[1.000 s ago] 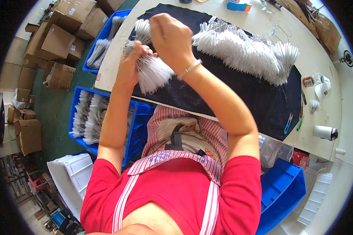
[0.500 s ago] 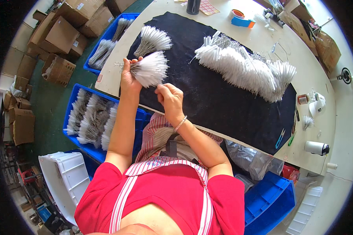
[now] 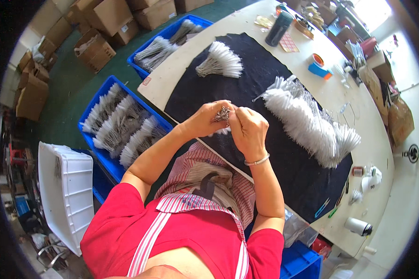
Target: The recorder manually assembles and bundles white plastic fan ribs at an industrial workbench.
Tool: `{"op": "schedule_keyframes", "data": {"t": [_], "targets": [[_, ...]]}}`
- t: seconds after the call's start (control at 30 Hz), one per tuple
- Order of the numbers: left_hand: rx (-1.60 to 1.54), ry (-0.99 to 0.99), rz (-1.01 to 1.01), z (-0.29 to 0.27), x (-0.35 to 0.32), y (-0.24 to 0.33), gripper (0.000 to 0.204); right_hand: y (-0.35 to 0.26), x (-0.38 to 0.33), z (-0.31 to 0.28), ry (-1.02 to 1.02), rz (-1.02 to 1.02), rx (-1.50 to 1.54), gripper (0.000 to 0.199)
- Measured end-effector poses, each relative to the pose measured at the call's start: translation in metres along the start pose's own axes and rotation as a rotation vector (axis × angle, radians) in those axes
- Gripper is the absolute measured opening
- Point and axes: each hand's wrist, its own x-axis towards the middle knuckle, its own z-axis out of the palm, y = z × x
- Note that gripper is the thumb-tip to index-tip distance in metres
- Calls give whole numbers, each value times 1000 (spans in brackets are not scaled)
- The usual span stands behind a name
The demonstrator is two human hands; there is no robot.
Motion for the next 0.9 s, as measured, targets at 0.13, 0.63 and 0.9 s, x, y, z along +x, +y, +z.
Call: {"op": "schedule_keyframes", "data": {"t": [0.13, 0.63, 0.9], "targets": [[-1, 100, -47, -13, 4, 5, 39, -14, 16, -5, 102, -95, -32, 18], [124, 396, -68, -4, 5, -62, 23, 19, 84, 88, -452, 260, 19, 44], [91, 470, -83, -13, 2, -89, 15, 39, 91, 117, -364, -134, -117, 34]]}}
